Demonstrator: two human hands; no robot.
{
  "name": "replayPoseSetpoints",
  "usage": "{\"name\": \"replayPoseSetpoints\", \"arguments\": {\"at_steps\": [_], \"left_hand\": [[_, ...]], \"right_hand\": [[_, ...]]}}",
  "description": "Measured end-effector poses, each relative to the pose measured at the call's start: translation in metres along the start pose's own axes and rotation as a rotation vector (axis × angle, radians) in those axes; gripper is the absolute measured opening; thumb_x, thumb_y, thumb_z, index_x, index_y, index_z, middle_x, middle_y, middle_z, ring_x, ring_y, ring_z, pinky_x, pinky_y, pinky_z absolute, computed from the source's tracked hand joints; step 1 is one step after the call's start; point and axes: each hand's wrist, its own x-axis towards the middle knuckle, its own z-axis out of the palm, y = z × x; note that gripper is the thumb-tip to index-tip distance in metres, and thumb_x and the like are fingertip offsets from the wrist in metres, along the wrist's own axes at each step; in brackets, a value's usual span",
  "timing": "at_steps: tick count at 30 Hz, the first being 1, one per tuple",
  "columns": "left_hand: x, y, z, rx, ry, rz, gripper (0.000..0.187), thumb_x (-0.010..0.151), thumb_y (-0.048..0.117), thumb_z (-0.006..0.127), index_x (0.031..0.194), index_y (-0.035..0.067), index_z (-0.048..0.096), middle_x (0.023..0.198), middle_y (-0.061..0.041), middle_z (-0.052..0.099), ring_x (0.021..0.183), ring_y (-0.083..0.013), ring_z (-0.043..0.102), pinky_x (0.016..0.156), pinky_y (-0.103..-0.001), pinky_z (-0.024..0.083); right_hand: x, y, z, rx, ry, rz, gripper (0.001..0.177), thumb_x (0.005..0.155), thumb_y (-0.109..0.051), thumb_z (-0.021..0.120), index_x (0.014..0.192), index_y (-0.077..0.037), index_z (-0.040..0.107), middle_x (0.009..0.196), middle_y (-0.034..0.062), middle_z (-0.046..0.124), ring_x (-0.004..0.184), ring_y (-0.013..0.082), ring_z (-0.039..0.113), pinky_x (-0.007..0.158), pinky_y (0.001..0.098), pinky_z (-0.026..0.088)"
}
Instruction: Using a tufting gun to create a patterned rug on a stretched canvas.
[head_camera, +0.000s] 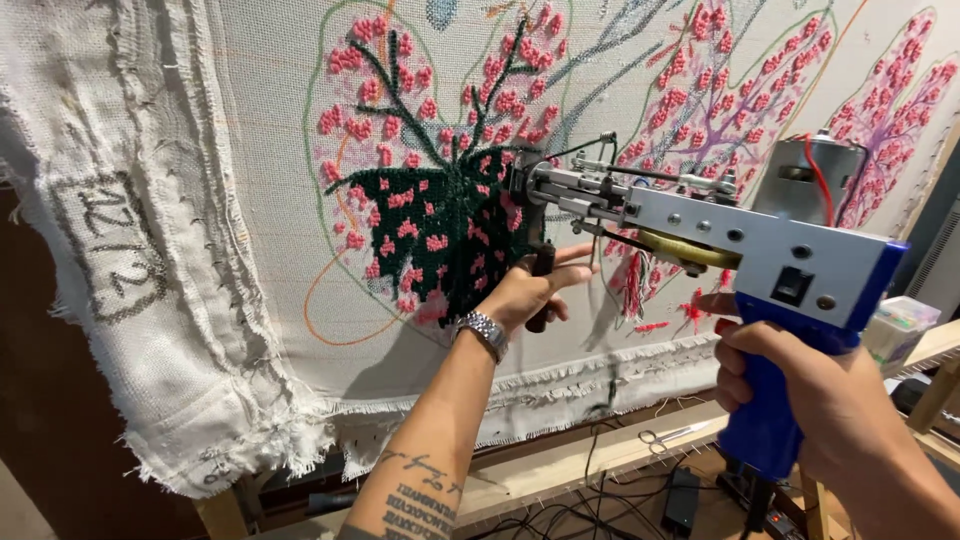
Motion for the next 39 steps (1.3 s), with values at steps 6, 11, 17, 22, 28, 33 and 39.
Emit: {"name": "replayPoseSetpoints", "arguments": {"at_steps": [6,11,17,22,28,33,39], "left_hand": [[-0.015,0.010,0.020,-0.050,-0.232,0.037,0.055,0.085,0.036,0.081,0.132,0.011,0.070,0.102,-0.004,0.079,0.054,-0.0005,0.051,0.047,-0.019,0.041],[-0.013,0.007,0.035,-0.017,-0.275,0.039,0.036,0.091,0.036,0.080,0.111,0.006,0.078,0.091,-0.002,0.076,0.056,-0.0020,0.052,0.048,-0.020,0.039],[-0.019,0.023,0.056,0.083,-0.201,-0.004,0.027,0.083,0.029,0.084,0.096,0.007,0.081,0.079,0.002,0.073,0.063,-0.0026,0.058,0.051,-0.024,0.044],[-0.030,0.012,0.058,0.196,-0.116,-0.060,0.025,0.079,0.028,0.086,0.089,0.005,0.082,0.069,0.001,0.069,0.059,-0.0071,0.056,0.053,-0.027,0.047],[-0.039,0.006,0.051,0.282,-0.006,-0.171,0.027,0.076,0.029,0.089,0.081,0.005,0.078,0.068,0.000,0.066,0.058,-0.0090,0.058,0.055,-0.028,0.048],[-0.036,0.003,0.045,0.248,-0.019,-0.133,0.030,0.074,0.031,0.089,0.083,0.004,0.079,0.069,-0.001,0.066,0.058,-0.0099,0.056,0.053,-0.028,0.045],[-0.027,-0.003,0.039,0.268,0.003,-0.138,0.031,0.072,0.033,0.090,0.084,0.006,0.080,0.071,0.002,0.067,0.059,-0.0083,0.055,0.053,-0.028,0.045]], "right_hand": [[-0.010,-0.003,-0.041,0.020,-0.057,0.028,0.044,0.095,-0.007,0.063,0.136,0.009,0.060,0.077,0.0098,0.053,0.062,0.0199,0.048,0.052,0.0360,0.042],[-0.012,0.007,-0.083,-0.001,-0.059,-0.002,0.049,0.096,-0.009,0.060,0.141,0.011,0.057,0.075,0.0093,0.048,0.063,0.0186,0.045,0.053,0.0374,0.041],[-0.006,0.014,-0.125,0.073,-0.151,0.016,0.053,0.098,-0.014,0.060,0.147,0.006,0.054,0.072,0.0079,0.046,0.059,0.0196,0.046,0.052,0.0411,0.045],[-0.019,-0.003,-0.097,-0.045,-0.005,0.024,0.050,0.092,-0.008,0.059,0.138,0.013,0.055,0.072,0.0124,0.049,0.057,0.0218,0.047,0.048,0.0419,0.044],[-0.021,-0.005,-0.073,-0.072,-0.097,0.023,0.050,0.091,-0.005,0.061,0.137,0.013,0.059,0.071,0.0121,0.047,0.057,0.0228,0.048,0.049,0.0388,0.043],[-0.014,-0.002,-0.068,-0.042,-0.058,0.072,0.047,0.092,-0.005,0.060,0.134,0.014,0.058,0.072,0.0111,0.048,0.058,0.0215,0.046,0.049,0.0379,0.042],[-0.012,-0.007,-0.055,-0.078,-0.061,0.039,0.043,0.093,-0.006,0.061,0.133,0.010,0.061,0.072,0.0112,0.051,0.056,0.0212,0.048,0.047,0.0385,0.043]]}}
